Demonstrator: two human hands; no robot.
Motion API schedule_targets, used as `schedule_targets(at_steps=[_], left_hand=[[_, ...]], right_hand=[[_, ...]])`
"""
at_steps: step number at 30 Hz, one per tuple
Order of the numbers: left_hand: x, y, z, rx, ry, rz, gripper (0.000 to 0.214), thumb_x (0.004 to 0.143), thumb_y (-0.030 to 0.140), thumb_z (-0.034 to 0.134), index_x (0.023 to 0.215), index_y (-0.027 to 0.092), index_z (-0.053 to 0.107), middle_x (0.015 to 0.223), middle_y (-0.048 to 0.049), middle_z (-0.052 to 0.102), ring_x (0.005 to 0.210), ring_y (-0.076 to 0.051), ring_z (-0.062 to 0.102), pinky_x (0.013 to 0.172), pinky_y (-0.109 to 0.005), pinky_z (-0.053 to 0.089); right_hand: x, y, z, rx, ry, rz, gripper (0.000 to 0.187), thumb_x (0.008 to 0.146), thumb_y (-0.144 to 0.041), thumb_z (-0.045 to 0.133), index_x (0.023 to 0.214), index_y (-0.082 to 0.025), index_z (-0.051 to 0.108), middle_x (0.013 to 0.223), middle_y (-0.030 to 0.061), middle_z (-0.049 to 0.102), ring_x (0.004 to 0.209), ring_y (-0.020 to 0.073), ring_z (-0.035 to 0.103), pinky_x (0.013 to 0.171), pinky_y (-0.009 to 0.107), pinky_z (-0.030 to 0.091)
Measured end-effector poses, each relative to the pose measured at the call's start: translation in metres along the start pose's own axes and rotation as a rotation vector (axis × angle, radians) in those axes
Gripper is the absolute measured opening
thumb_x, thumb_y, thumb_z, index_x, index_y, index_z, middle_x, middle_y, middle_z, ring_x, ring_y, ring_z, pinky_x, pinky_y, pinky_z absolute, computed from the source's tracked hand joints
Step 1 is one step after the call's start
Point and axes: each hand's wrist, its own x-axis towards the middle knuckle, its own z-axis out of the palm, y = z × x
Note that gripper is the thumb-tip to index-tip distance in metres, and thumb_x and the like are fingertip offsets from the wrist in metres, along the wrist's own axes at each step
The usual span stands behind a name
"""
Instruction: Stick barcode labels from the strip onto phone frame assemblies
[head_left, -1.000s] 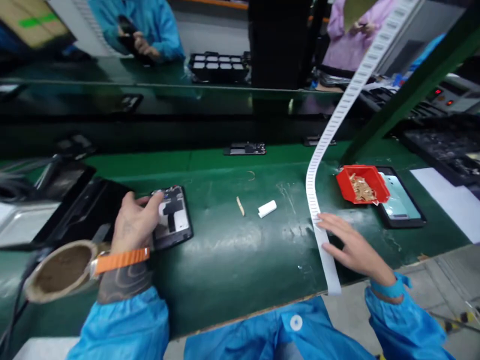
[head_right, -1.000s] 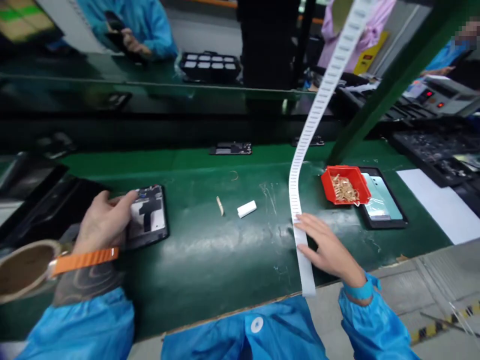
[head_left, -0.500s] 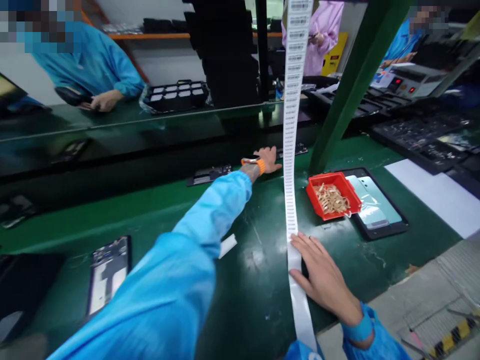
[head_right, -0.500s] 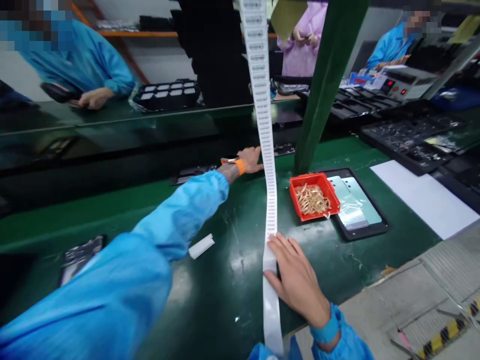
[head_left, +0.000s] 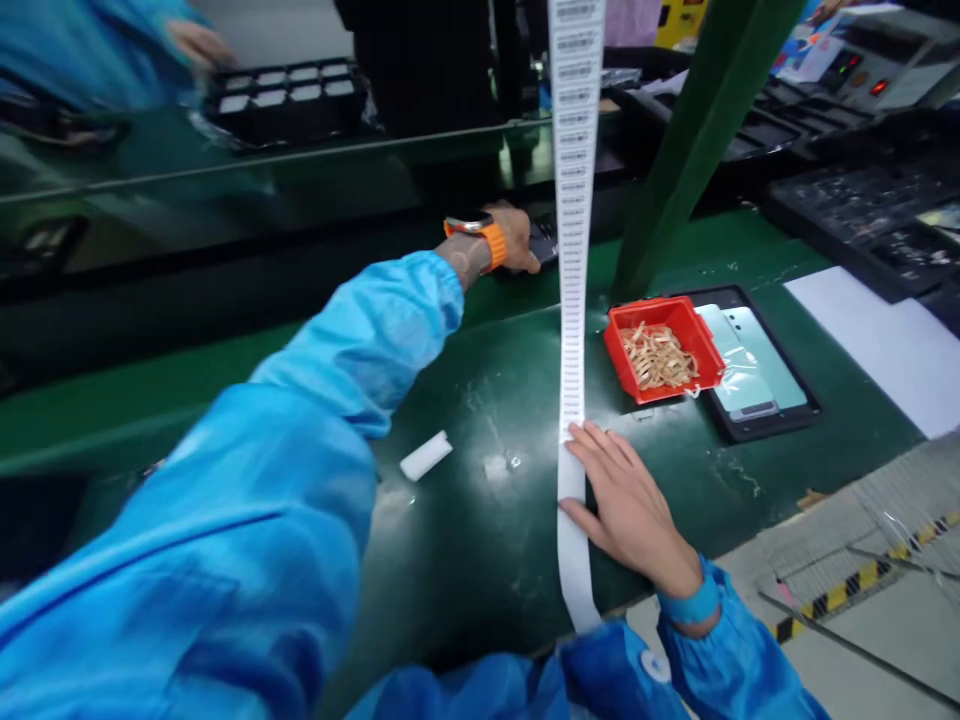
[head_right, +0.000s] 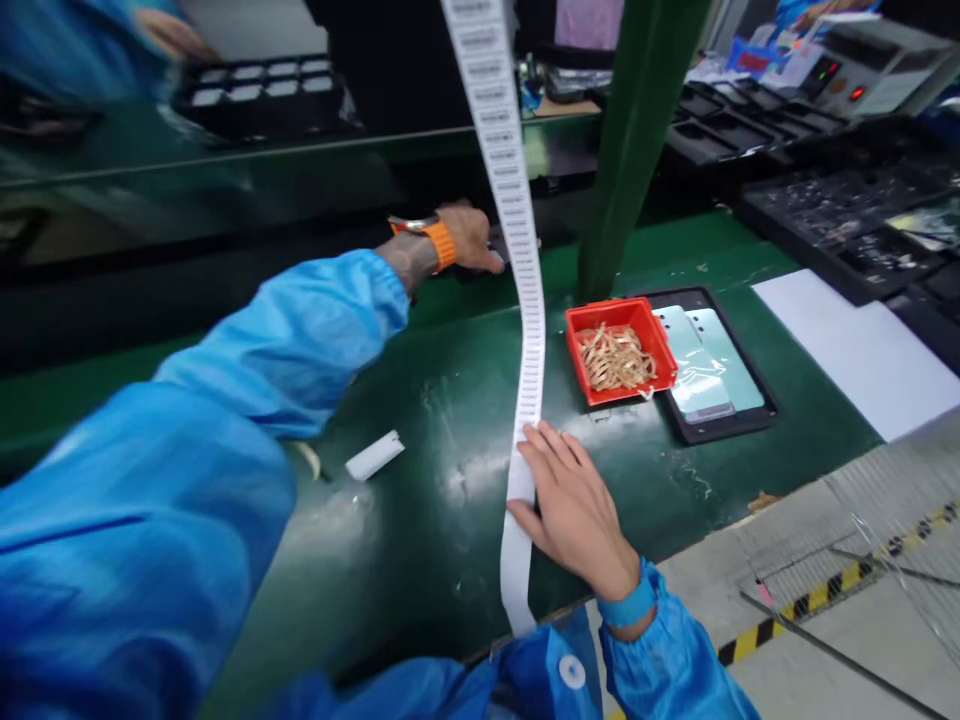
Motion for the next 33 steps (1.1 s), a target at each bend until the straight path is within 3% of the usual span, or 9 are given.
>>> schedule_targets(at_steps=[3, 7, 10, 13, 19, 23, 26, 29, 33], left_hand=[[-0.078, -0.028, -0.04, 0.182, 0.0, -0.118, 0.067, 0.076, 0.048, 0.069, 0.112, -0.008, 0.063, 0.117, -0.0264, 0.059, 0.104, -0.033, 0.059, 0.093, -0.05, 0.046], [-0.243, -0.033, -0.069, 0.248, -0.098, -0.195, 0.063, 0.072, 0.059, 0.068, 0.107, 0.007, 0.065, 0.106, -0.0138, 0.06, 0.096, -0.029, 0.062, 0.087, -0.038, 0.049], [-0.353, -0.01, -0.047, 0.048, -0.32, -0.131, 0.059, 0.072, 0.058, 0.068, 0.114, 0.018, 0.061, 0.106, -0.0073, 0.059, 0.087, -0.022, 0.062, 0.081, -0.033, 0.052], [-0.412, 0.01, -0.013, 0.001, -0.369, -0.098, 0.058, 0.077, 0.056, 0.065, 0.119, 0.017, 0.057, 0.109, -0.0088, 0.058, 0.089, -0.024, 0.061, 0.079, -0.036, 0.053], [-0.415, 0.012, 0.018, 0.208, -0.191, -0.146, 0.052, 0.085, 0.056, 0.057, 0.111, 0.011, 0.059, 0.105, -0.0144, 0.058, 0.097, -0.03, 0.059, 0.078, -0.037, 0.05], [-0.407, 0.003, 0.012, 0.21, -0.18, -0.126, 0.072, 0.086, 0.066, 0.053, 0.127, 0.007, 0.052, 0.107, -0.0159, 0.06, 0.097, -0.031, 0.061, 0.076, -0.037, 0.05], [-0.397, 0.003, -0.002, 0.199, -0.164, -0.053, 0.08, 0.088, 0.069, 0.048, 0.138, 0.007, 0.044, 0.113, -0.0169, 0.06, 0.1, -0.032, 0.061, 0.076, -0.037, 0.05], [-0.367, 0.012, -0.008, 0.132, -0.119, 0.147, 0.061, 0.096, 0.057, 0.044, 0.135, 0.01, 0.047, 0.116, -0.0156, 0.061, 0.103, -0.029, 0.06, 0.083, -0.037, 0.049], [-0.299, 0.031, 0.02, -0.008, -0.071, 0.386, 0.046, 0.095, 0.038, 0.052, 0.131, 0.01, 0.051, 0.134, -0.0167, 0.055, 0.127, -0.03, 0.048, 0.1, -0.041, 0.044]], right_hand=[[-0.004, 0.006, 0.006, -0.002, 0.037, -0.018, 0.051, 0.093, -0.033, 0.054, 0.141, -0.017, 0.045, 0.154, 0.0127, 0.042, 0.146, 0.0289, 0.032, 0.118, 0.055, 0.031], [-0.008, 0.012, 0.015, 0.018, 0.082, -0.048, 0.054, 0.094, -0.035, 0.053, 0.144, -0.019, 0.041, 0.153, 0.014, 0.043, 0.145, 0.0307, 0.035, 0.117, 0.057, 0.03], [-0.007, 0.015, 0.016, 0.017, 0.09, -0.041, 0.059, 0.093, -0.038, 0.054, 0.147, -0.02, 0.037, 0.152, 0.0148, 0.045, 0.143, 0.0334, 0.037, 0.116, 0.059, 0.031], [0.0, 0.014, 0.012, 0.018, 0.082, -0.008, 0.064, 0.091, -0.04, 0.058, 0.147, -0.02, 0.036, 0.15, 0.0159, 0.047, 0.143, 0.0348, 0.038, 0.114, 0.06, 0.03], [0.021, 0.019, 0.004, 0.257, 0.039, -0.003, 0.059, 0.088, -0.037, 0.059, 0.142, -0.02, 0.04, 0.141, 0.0133, 0.057, 0.136, 0.0286, 0.048, 0.114, 0.055, 0.033], [0.031, 0.024, 0.006, 0.235, 0.264, 0.074, 0.04, 0.09, -0.03, 0.053, 0.128, -0.019, 0.056, 0.131, 0.0135, 0.063, 0.122, 0.0256, 0.058, 0.104, 0.046, 0.045], [0.033, 0.024, 0.01, 0.092, 0.243, -0.008, 0.029, 0.089, -0.028, 0.055, 0.113, -0.02, 0.068, 0.126, 0.0113, 0.066, 0.12, 0.0265, 0.056, 0.106, 0.048, 0.043], [0.034, 0.021, 0.012, 0.028, 0.192, -0.023, 0.032, 0.091, -0.029, 0.055, 0.118, -0.021, 0.068, 0.125, 0.0088, 0.067, 0.118, 0.0264, 0.055, 0.105, 0.048, 0.042], [0.041, 0.016, 0.011, -0.031, 0.15, 0.051, 0.034, 0.091, -0.032, 0.056, 0.121, -0.022, 0.068, 0.126, 0.0088, 0.065, 0.116, 0.0284, 0.052, 0.101, 0.048, 0.041]])
